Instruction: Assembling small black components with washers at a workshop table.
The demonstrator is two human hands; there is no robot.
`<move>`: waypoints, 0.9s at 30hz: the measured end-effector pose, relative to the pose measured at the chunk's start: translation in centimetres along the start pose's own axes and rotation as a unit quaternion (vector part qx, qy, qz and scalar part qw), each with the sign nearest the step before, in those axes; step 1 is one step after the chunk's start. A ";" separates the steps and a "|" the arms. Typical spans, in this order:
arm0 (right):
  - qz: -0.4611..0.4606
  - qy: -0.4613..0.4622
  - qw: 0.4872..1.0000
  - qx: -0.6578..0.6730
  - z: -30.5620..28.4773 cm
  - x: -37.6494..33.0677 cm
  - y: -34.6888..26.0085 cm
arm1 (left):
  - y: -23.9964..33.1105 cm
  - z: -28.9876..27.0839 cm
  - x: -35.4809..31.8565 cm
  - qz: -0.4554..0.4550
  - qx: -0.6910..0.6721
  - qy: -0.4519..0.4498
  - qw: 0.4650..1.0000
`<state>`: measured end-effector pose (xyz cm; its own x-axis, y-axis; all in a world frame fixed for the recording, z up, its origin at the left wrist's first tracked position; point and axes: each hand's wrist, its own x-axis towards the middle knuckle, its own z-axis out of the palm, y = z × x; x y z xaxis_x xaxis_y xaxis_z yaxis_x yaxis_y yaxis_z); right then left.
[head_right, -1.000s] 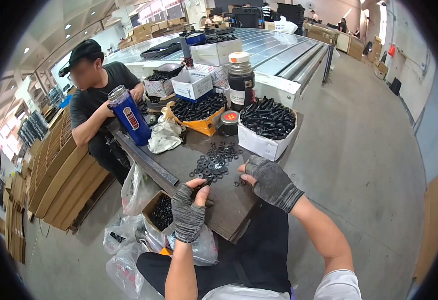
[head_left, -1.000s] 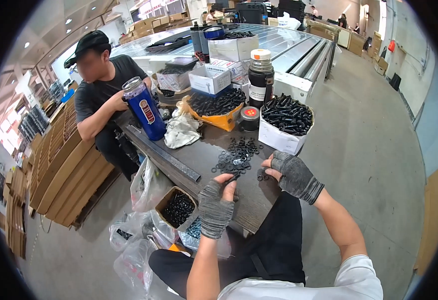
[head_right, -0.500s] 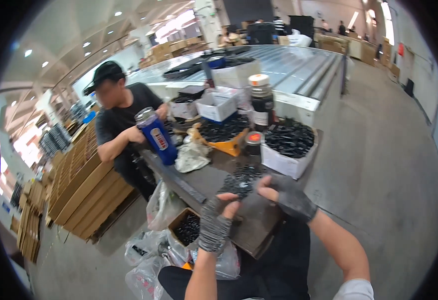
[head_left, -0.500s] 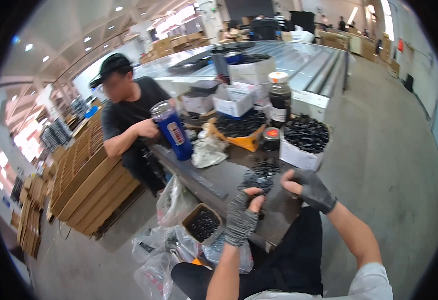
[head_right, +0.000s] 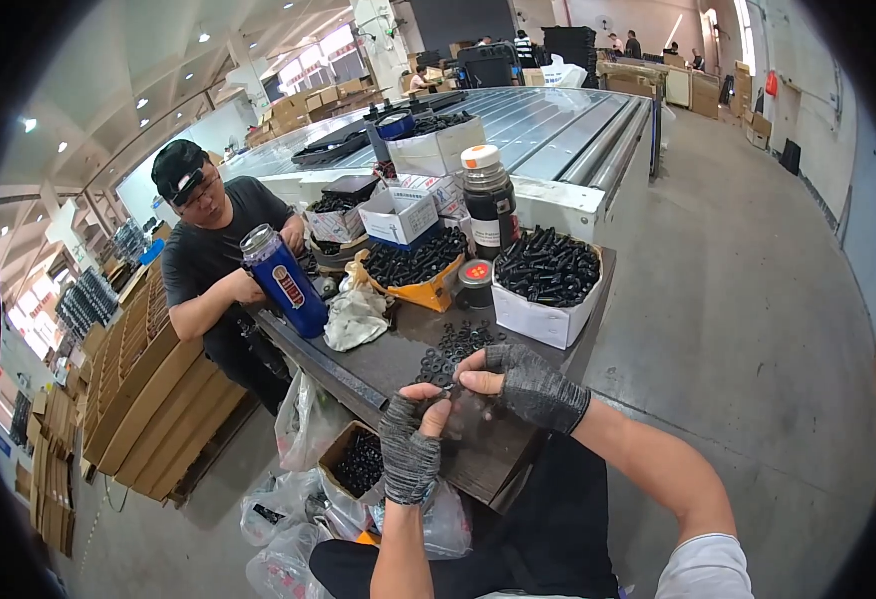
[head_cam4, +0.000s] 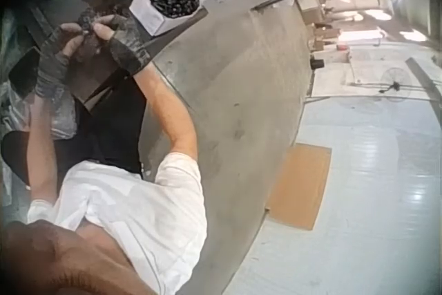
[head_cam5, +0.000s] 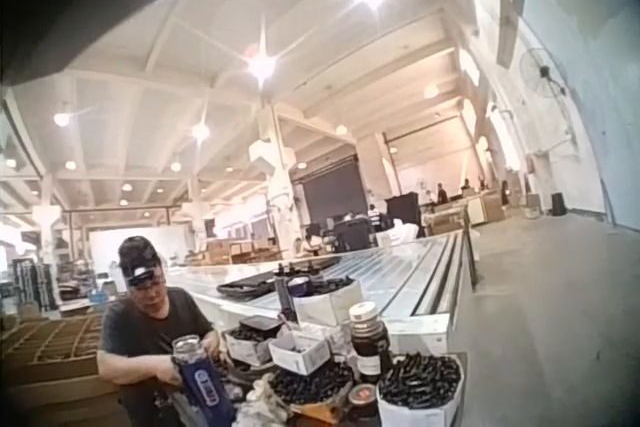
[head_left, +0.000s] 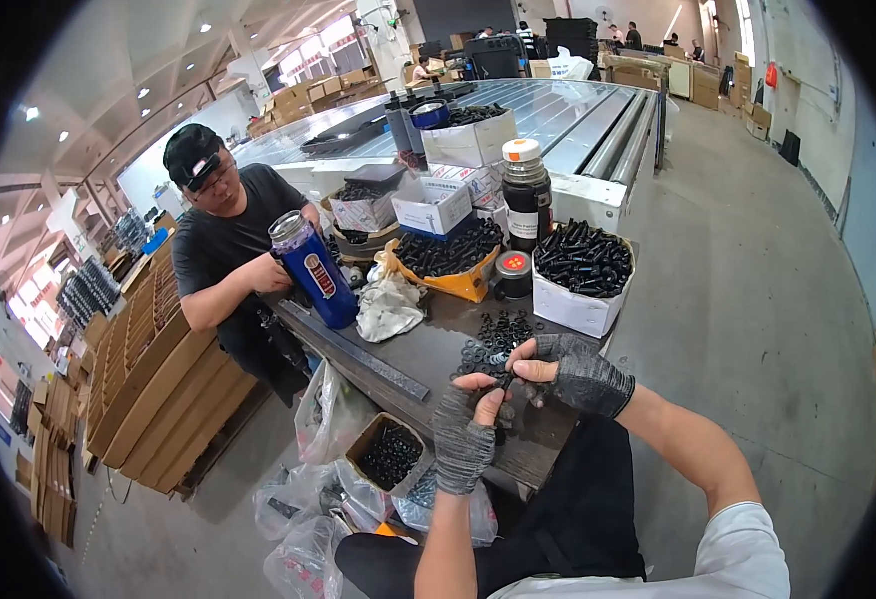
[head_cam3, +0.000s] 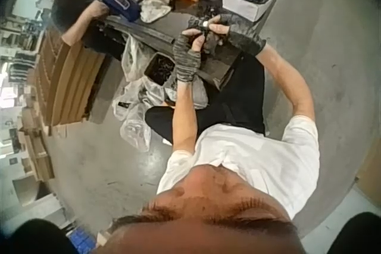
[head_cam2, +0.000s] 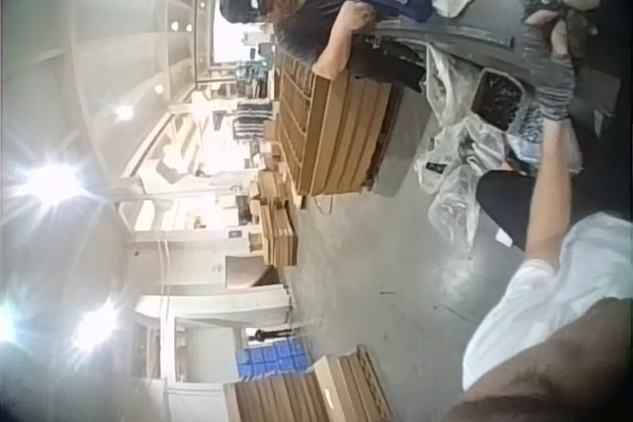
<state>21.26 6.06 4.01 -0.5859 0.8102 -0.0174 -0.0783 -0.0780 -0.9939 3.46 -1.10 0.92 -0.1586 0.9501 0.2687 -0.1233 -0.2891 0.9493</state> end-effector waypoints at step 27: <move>-0.276 0.077 0.898 -0.333 3.6 0.7 -1.1 | -0.8 -0.5 0.4 -0.001 -0.091 0.092 0.992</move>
<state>17.99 4.63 5.53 -0.4840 0.6932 0.5341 0.2073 0.6838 -0.6996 3.05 -0.53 0.18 -0.3330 0.9176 0.2171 -0.2963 -0.3204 0.8997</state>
